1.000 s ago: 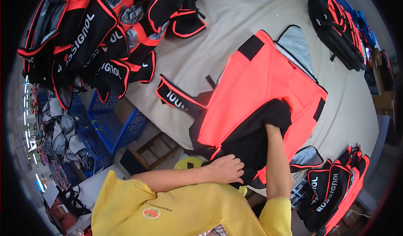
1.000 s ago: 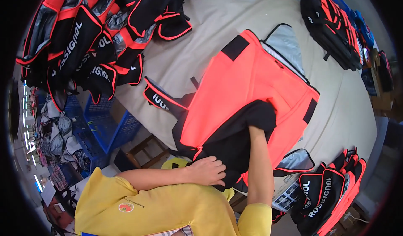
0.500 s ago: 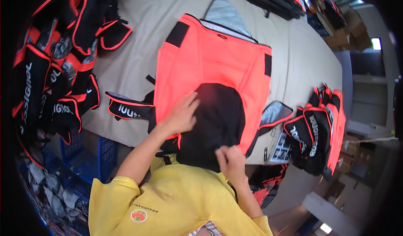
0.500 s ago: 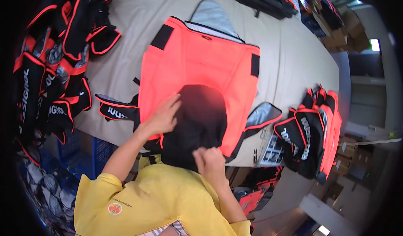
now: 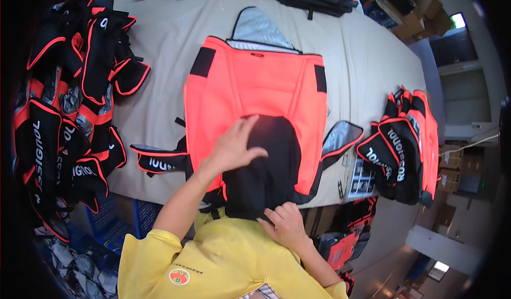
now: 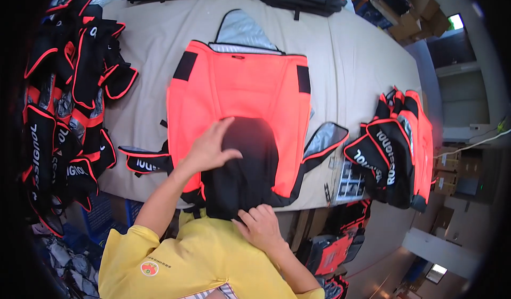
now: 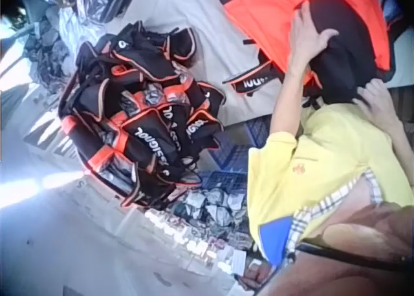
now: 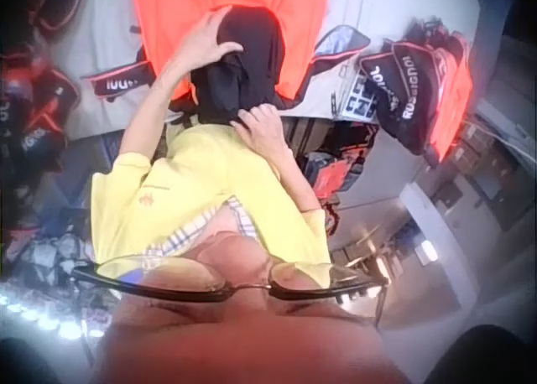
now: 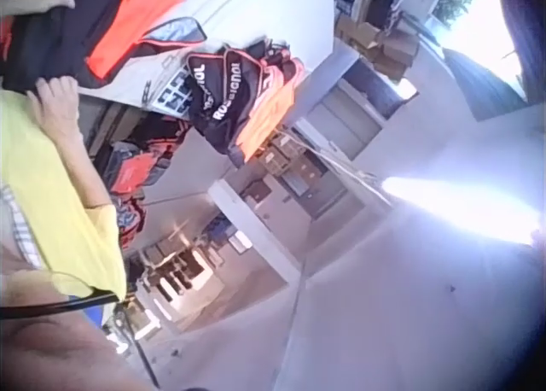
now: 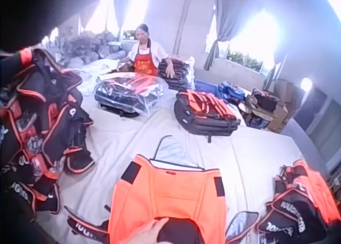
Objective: Checking and folding backpacks at a factory workstation.
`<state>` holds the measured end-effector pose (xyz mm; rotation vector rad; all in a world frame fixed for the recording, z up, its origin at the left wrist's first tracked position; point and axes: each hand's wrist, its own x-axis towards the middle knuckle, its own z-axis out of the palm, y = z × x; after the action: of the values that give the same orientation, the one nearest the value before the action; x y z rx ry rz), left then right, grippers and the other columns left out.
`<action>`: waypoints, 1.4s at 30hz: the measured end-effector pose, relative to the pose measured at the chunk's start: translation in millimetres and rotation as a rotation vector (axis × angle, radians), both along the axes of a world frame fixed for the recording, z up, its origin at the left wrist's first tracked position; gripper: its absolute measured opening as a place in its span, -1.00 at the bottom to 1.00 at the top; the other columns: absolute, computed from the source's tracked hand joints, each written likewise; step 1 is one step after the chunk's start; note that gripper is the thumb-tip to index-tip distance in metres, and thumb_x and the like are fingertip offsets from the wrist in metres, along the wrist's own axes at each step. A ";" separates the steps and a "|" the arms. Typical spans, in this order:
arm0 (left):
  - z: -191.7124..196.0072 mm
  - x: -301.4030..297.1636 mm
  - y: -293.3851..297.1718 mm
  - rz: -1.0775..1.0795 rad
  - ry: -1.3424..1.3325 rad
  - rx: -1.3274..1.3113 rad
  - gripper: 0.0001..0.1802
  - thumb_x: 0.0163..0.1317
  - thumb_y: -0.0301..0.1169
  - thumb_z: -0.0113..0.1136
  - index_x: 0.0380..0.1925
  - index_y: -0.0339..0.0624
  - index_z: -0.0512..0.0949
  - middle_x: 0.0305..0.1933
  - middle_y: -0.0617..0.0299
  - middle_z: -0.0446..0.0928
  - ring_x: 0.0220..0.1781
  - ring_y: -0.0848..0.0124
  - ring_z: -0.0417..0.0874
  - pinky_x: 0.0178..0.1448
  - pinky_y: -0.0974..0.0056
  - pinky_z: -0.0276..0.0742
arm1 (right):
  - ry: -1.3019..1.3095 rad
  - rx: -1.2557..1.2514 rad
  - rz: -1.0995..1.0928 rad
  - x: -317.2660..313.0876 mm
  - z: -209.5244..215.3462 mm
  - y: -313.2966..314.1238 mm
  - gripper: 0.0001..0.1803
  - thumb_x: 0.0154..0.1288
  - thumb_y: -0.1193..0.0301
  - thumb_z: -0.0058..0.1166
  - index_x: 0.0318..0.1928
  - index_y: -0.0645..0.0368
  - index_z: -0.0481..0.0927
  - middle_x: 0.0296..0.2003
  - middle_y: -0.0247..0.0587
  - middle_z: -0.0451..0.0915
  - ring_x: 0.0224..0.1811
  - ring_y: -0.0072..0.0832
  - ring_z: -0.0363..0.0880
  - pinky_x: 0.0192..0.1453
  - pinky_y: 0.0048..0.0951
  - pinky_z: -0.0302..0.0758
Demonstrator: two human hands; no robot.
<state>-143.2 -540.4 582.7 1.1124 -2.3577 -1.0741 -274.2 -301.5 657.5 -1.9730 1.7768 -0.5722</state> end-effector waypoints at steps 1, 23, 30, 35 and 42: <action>4.6 -4.4 0.7 -0.025 -0.134 0.035 -0.42 0.34 -0.22 0.36 0.29 -0.21 0.47 0.08 -0.16 0.65 0.24 -0.09 0.67 0.19 -0.09 0.64 | 0.010 -0.016 0.019 0.3 -0.8 -1.8 -0.66 0.14 0.33 0.51 -0.14 0.17 0.68 -0.41 -0.21 0.46 -0.31 -0.19 0.48 -0.16 -0.19 0.42; -34.2 -4.2 18.0 -0.025 -0.015 -0.332 -0.53 0.32 -0.40 0.13 0.23 -0.17 0.63 0.27 -0.06 0.57 0.38 -0.01 0.53 0.37 0.09 0.47 | 0.679 0.207 0.399 -44.0 -217.5 -172.0 -0.62 0.46 0.33 0.08 0.19 0.23 0.63 0.18 0.20 0.60 0.29 -0.02 0.58 0.41 -0.07 0.50; -53.6 -28.4 7.1 -0.244 -0.577 -0.166 -0.47 0.36 -0.16 0.16 0.24 -0.19 0.64 0.15 -0.29 0.68 0.09 0.01 0.76 0.14 0.00 0.64 | -0.266 0.885 0.365 -94.5 -19.8 -220.8 -0.56 0.63 0.16 0.06 0.21 0.24 0.67 0.02 0.00 0.77 0.23 0.03 0.70 0.33 -0.03 0.59; -15.1 -88.3 -120.0 0.069 -0.163 -0.255 -0.55 0.44 -0.03 0.17 0.04 -0.12 0.71 -0.15 -0.05 0.73 -0.07 -0.02 0.75 -0.01 -0.20 0.62 | -0.136 0.127 -0.353 -144.2 -93.4 -265.0 -0.55 0.61 0.23 0.13 0.31 0.27 0.58 0.32 0.20 0.57 0.43 0.08 0.51 0.45 -0.04 0.47; -132.6 -60.8 -142.0 0.010 -0.453 -0.331 -0.16 0.50 0.22 -0.02 0.60 -0.03 0.30 0.74 -0.08 0.06 0.80 -0.07 -0.14 0.71 -0.46 -0.36 | 0.368 -0.088 -0.379 -141.7 -210.2 -258.6 -0.42 0.41 0.18 0.33 0.30 0.27 0.58 0.41 0.33 0.38 0.46 0.27 0.33 0.46 0.25 0.32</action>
<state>-203.9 -682.5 450.1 1.3407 -2.7303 -0.4261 -415.9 -560.2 447.4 -1.8994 2.4197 -0.4251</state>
